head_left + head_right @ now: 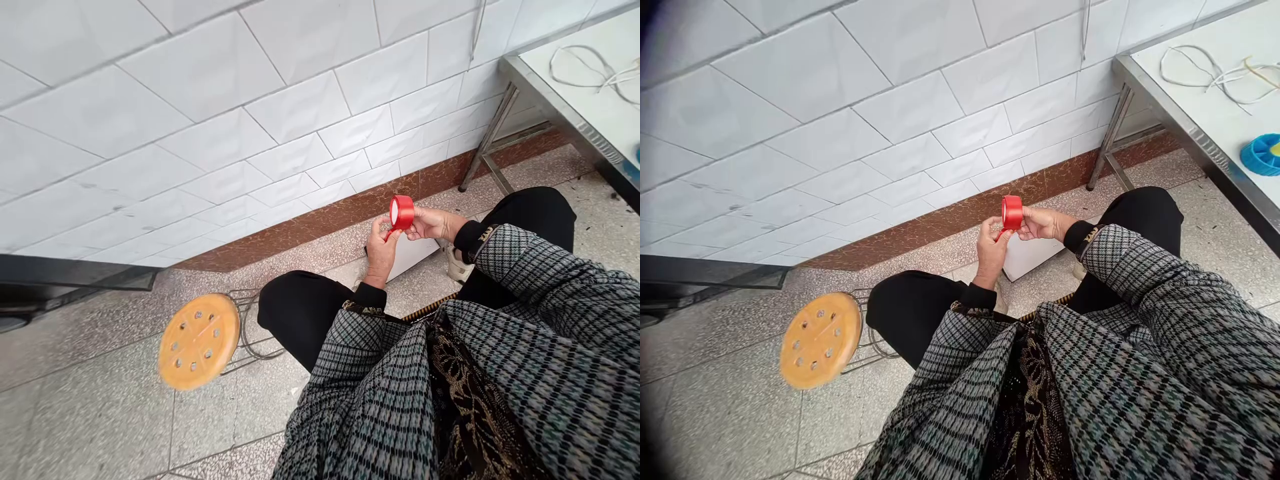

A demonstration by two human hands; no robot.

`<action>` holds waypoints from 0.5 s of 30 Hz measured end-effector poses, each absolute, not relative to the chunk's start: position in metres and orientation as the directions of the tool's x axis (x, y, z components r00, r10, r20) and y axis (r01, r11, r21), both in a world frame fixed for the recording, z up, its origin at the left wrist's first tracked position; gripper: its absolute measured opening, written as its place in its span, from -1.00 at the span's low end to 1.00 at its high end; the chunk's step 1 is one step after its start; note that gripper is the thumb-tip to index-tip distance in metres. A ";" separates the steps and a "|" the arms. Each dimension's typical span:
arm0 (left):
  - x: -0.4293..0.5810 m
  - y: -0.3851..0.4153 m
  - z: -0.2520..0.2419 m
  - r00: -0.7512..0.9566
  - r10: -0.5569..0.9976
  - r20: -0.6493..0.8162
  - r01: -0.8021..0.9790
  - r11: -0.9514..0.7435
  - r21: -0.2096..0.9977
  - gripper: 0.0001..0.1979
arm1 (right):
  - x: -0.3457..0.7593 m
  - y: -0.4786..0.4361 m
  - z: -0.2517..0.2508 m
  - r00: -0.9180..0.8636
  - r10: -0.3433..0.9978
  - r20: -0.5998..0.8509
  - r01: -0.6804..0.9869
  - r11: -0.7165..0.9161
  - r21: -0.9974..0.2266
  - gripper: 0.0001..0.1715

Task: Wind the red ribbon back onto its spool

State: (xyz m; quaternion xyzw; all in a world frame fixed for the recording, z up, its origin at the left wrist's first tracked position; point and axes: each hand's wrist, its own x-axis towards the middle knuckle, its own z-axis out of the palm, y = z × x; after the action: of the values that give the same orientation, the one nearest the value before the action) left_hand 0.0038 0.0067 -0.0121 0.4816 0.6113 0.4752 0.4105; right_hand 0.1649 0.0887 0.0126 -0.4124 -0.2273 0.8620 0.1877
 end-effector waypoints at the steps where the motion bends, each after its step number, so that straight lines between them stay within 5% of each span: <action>1: 0.003 0.007 -0.011 -0.188 0.982 -0.007 0.245 0.053 0.968 -0.65 | 0.165 0.089 0.012 -0.594 0.511 -0.621 -0.137 -0.825 -0.548 -0.80; 7: -0.003 0.007 -0.010 -0.067 0.995 0.077 0.314 -0.052 0.948 -0.59 | 0.168 0.089 0.007 -0.626 0.468 -0.624 -0.102 -0.843 -0.529 -0.79; 15: -0.009 0.010 -0.015 0.025 0.995 -0.096 0.102 0.093 0.990 -0.52 | 0.167 0.082 0.009 -0.641 0.451 -0.621 -0.014 -0.816 -0.578 -0.76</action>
State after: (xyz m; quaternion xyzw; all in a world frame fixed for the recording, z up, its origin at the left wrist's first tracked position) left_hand -0.0092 0.0105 -0.0147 0.5078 0.5401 0.4425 0.5046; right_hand 0.1668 0.0815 0.0091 -0.4015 -0.2722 0.8641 0.1345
